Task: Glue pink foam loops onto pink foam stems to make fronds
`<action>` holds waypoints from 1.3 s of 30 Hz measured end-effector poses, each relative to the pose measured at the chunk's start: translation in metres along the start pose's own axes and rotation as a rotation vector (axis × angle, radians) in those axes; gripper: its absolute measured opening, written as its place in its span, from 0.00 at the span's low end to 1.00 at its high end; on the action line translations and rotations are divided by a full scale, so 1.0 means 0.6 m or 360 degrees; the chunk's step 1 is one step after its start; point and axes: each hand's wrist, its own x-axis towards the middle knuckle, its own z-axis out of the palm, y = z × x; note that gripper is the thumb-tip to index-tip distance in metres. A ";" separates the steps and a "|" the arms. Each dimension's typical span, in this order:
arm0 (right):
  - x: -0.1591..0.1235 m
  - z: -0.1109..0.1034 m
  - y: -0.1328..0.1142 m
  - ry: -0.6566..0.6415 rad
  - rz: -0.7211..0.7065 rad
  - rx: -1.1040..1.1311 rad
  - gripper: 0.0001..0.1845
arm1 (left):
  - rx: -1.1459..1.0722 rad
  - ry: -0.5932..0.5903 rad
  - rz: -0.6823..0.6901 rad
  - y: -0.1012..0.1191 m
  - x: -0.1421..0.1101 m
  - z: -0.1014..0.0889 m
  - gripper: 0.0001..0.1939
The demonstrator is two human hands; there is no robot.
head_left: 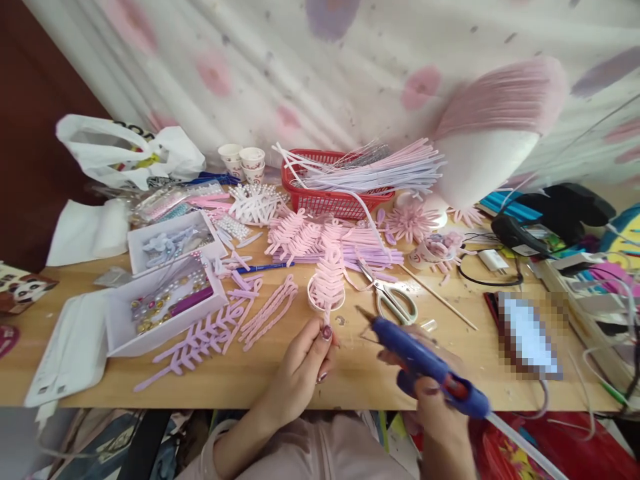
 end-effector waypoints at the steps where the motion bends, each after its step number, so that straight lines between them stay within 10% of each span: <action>1: 0.008 0.013 -0.007 -0.0052 -0.0076 0.0061 0.35 | 0.0031 0.0013 0.0013 0.002 -0.002 0.001 0.20; 39: 0.029 0.041 -0.014 -0.0217 -0.0207 0.0127 0.27 | 0.0085 0.0090 -0.0014 0.016 -0.013 -0.007 0.20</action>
